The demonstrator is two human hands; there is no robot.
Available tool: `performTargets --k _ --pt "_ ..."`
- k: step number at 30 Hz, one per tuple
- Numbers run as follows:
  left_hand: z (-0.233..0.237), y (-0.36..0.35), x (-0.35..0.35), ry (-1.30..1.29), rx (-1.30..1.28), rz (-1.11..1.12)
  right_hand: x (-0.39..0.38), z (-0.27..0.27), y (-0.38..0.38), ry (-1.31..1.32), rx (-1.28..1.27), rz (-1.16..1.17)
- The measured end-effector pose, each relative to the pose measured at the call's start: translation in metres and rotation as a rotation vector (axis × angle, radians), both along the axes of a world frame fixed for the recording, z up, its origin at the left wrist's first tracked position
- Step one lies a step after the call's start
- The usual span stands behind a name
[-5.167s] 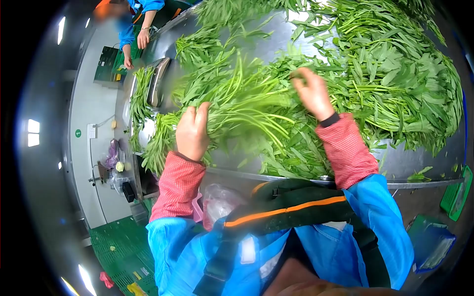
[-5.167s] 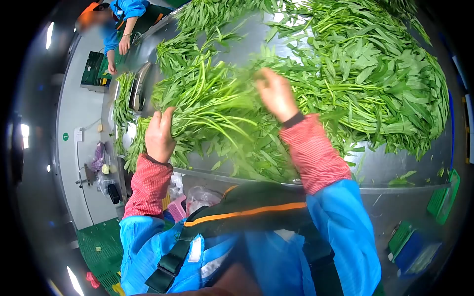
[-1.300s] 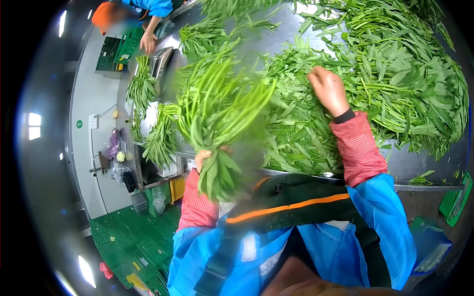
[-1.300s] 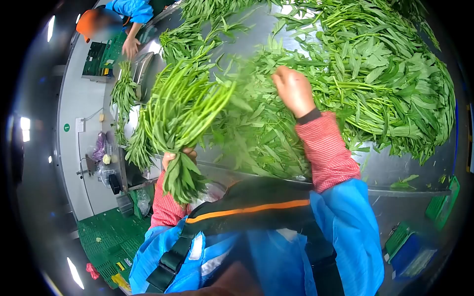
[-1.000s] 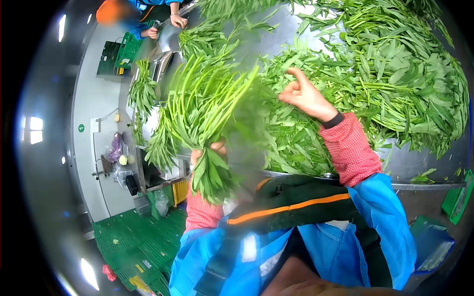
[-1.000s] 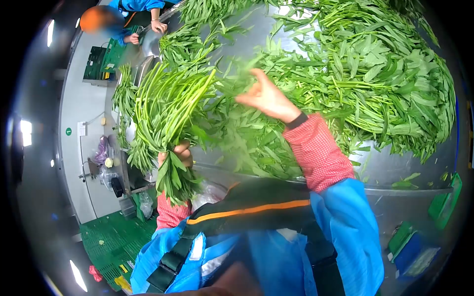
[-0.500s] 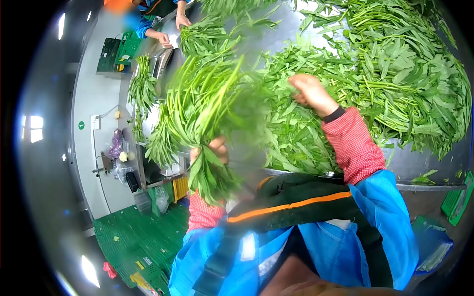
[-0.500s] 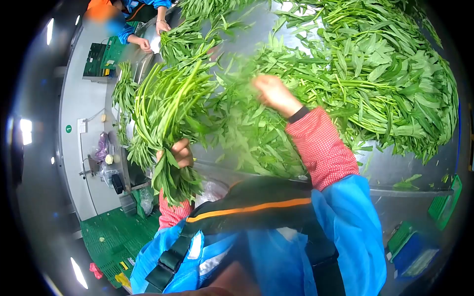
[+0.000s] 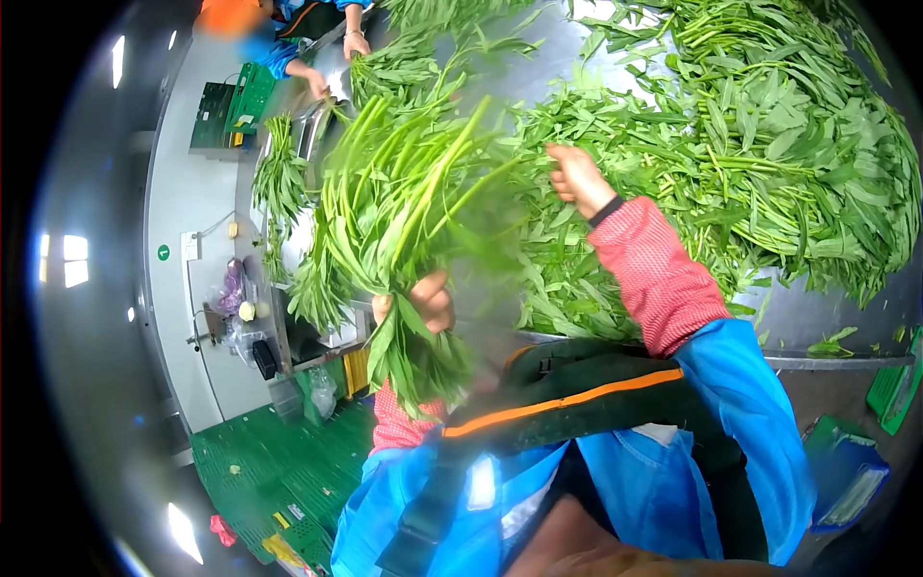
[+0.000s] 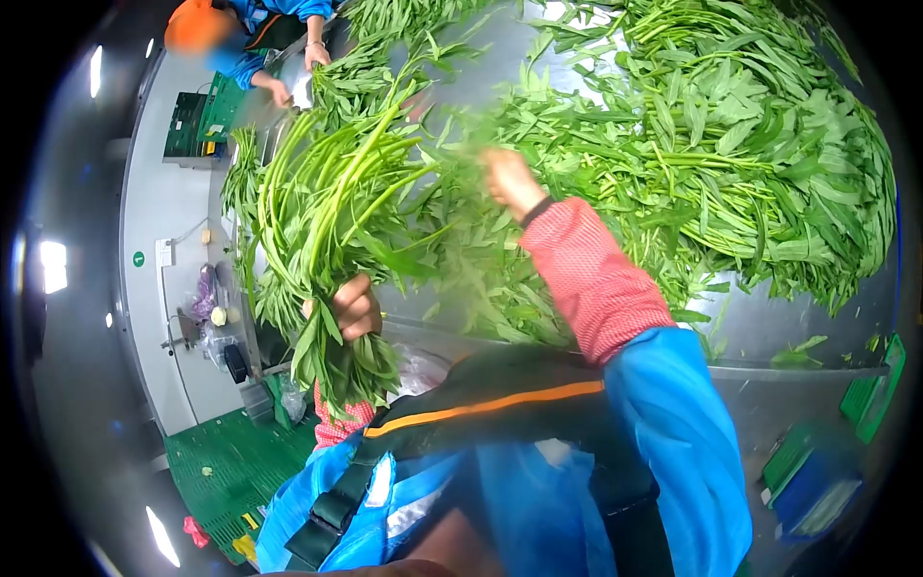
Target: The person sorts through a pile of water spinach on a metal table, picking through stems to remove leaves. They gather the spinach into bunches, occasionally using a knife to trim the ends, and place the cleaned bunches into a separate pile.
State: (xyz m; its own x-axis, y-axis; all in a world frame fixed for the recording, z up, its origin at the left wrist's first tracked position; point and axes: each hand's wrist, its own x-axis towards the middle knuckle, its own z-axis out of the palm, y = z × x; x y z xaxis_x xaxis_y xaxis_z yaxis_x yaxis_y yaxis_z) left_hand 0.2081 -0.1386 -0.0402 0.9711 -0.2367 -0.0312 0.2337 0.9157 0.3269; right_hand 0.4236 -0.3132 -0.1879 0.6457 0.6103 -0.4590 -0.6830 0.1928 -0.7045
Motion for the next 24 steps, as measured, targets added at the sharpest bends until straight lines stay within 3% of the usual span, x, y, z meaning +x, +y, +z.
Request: performTargets --k 1,4,7,9,11,12,14,16,18,21,24 --pt "-0.001 0.000 -0.002 0.013 0.009 0.045 -0.010 0.018 -0.005 0.033 -0.022 -0.088" --pt "-0.007 0.002 -0.006 0.054 0.035 0.114 -0.024 0.034 -0.016 -0.019 0.222 0.239" --pt "-0.008 -0.001 -0.001 0.152 0.035 0.098 -0.045 0.081 -0.007 -0.226 0.328 0.298" --pt "-0.020 0.004 0.002 0.168 -0.016 0.027 -0.053 0.098 0.001 -0.661 0.218 0.264" --pt "-0.020 0.006 0.001 0.169 0.009 0.020 -0.043 0.088 0.005 -0.788 0.008 0.272" --pt "-0.016 0.005 -0.002 0.177 0.014 0.037 -0.035 0.081 0.005 -0.825 0.071 -0.049" --pt "-0.014 0.009 -0.009 0.168 0.031 0.059 -0.012 0.069 -0.015 -0.205 0.089 -0.138" --pt "-0.013 0.013 -0.007 0.137 0.064 0.052 -0.009 0.062 -0.029 -0.146 0.179 -0.075" --pt "-0.013 0.010 -0.009 0.149 0.018 0.091 -0.022 0.044 -0.023 -0.150 0.017 0.065" --pt "-0.011 0.002 -0.003 0.155 -0.002 0.105 -0.045 0.036 -0.003 -0.372 0.206 0.144" --pt "-0.018 -0.002 0.007 0.093 -0.048 -0.037 -0.050 0.081 0.002 -0.194 0.213 0.268"
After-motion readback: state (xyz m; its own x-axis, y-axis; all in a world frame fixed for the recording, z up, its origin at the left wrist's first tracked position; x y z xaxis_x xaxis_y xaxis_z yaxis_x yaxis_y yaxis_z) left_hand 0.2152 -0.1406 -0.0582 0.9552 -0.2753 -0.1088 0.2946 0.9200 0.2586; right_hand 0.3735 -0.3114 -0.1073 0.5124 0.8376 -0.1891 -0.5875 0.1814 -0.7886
